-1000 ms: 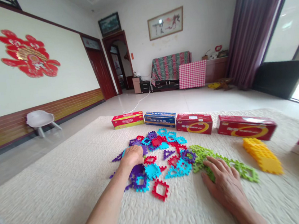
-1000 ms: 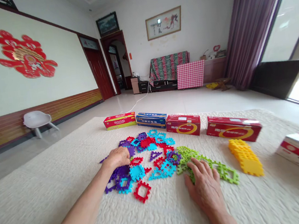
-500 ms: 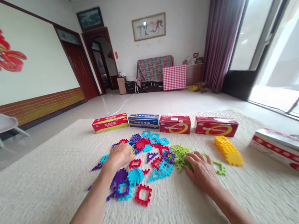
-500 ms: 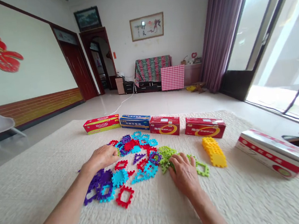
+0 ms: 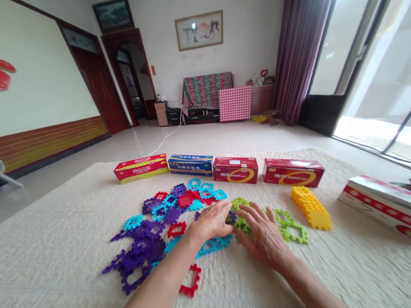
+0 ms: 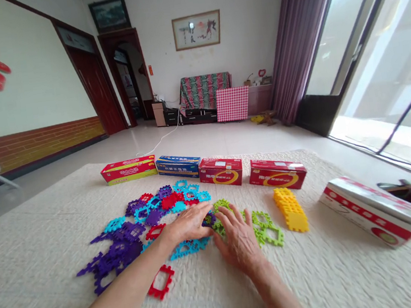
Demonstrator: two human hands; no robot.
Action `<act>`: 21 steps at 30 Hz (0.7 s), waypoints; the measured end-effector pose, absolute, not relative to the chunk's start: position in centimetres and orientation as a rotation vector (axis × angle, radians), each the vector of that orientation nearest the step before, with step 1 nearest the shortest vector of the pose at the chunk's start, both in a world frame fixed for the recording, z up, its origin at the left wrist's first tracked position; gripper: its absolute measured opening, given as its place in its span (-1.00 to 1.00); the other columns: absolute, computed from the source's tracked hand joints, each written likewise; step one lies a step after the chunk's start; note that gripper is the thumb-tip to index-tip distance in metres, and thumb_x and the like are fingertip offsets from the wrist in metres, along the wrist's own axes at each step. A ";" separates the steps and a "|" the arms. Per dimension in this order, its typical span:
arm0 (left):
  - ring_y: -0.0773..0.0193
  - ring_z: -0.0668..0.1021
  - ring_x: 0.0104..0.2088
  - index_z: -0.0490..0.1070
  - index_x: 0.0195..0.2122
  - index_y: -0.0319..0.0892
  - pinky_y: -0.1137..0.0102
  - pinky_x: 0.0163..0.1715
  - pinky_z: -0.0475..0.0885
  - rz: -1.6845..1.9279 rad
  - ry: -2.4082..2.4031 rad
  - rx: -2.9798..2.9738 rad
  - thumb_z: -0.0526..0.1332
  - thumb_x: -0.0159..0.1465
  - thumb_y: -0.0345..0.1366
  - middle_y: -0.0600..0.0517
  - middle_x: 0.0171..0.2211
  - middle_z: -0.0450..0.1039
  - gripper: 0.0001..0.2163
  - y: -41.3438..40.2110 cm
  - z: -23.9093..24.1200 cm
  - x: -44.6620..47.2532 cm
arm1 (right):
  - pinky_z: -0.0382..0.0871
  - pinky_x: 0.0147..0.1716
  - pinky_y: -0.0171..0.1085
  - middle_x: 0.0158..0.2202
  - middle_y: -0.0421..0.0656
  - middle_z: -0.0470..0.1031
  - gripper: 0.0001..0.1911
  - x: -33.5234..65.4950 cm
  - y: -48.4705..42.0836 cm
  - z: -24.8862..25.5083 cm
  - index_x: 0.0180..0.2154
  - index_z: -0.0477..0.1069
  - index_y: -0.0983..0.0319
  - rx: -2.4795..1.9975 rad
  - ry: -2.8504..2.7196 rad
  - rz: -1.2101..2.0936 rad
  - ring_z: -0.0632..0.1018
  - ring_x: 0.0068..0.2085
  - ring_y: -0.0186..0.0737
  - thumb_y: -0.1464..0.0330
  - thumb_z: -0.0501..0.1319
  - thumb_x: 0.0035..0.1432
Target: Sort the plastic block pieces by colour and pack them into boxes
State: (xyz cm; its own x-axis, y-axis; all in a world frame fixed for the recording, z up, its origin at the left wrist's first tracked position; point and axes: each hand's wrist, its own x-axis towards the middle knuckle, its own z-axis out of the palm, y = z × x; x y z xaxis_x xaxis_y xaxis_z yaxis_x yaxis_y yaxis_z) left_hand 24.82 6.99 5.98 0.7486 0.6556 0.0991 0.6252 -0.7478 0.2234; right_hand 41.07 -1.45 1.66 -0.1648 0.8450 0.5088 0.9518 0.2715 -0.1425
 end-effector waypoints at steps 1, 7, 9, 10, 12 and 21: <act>0.06 0.47 -0.02 0.35 -0.03 -0.14 0.29 -0.05 0.37 0.261 0.978 2.776 0.21 0.09 -0.18 -0.09 -0.02 0.41 -0.60 7.2 5.4 24.7 | -0.07 0.13 0.23 0.14 -0.06 0.36 -0.61 40.8 -1.2 1.7 0.05 0.30 0.17 -1.624 -2.077 -0.262 0.21 0.21 0.11 0.28 0.11 0.17; 0.08 0.45 -0.02 0.36 -0.02 -0.12 0.28 -0.03 0.36 0.279 1.063 2.814 0.18 0.13 -0.26 -0.07 -0.05 0.42 -0.64 8.5 4.5 22.2 | -0.11 0.14 0.21 0.07 -0.11 0.42 -0.75 40.5 -0.3 1.7 -0.10 0.40 0.15 -1.689 -2.110 -0.208 0.22 0.20 0.10 0.30 0.10 0.18; 0.07 0.45 -0.03 0.37 -0.05 -0.13 0.27 -0.03 0.36 0.251 1.153 2.799 0.18 0.13 -0.27 -0.07 -0.08 0.43 -0.67 8.8 4.8 21.0 | -0.10 0.13 0.19 0.03 -0.11 0.44 -0.79 40.6 0.0 1.9 -0.15 0.41 0.14 -1.701 -2.115 -0.206 0.24 0.18 0.08 0.33 0.09 0.19; 0.06 0.45 -0.04 0.38 -0.07 -0.14 0.25 -0.02 0.35 0.229 1.220 2.785 0.18 0.13 -0.28 -0.08 -0.10 0.43 -0.69 9.0 5.0 20.5 | -0.09 0.13 0.19 0.00 -0.11 0.46 -0.81 40.6 0.1 2.0 -0.17 0.42 0.14 -1.712 -2.115 -0.206 0.26 0.16 0.07 0.34 0.09 0.19; 0.03 0.44 -0.02 0.40 -0.12 -0.17 0.20 0.01 0.33 0.199 1.359 2.757 0.17 0.13 -0.31 -0.11 -0.11 0.42 -0.73 9.0 5.4 19.9 | -0.08 0.12 0.19 -0.06 -0.10 0.48 -0.84 40.6 0.3 2.3 -0.24 0.43 0.16 -1.747 -2.100 -0.209 0.28 0.14 0.07 0.36 0.08 0.19; -0.06 0.23 0.23 0.16 0.19 -0.22 0.13 0.17 0.19 0.256 0.911 2.729 0.30 0.03 -0.14 -0.19 0.23 0.18 -0.30 9.1 4.2 23.5 | -0.02 0.09 0.11 -0.12 -0.10 0.49 -0.91 40.5 0.6 2.9 -0.33 0.38 0.19 -1.718 -2.096 -0.134 0.32 0.07 0.02 0.40 0.11 0.14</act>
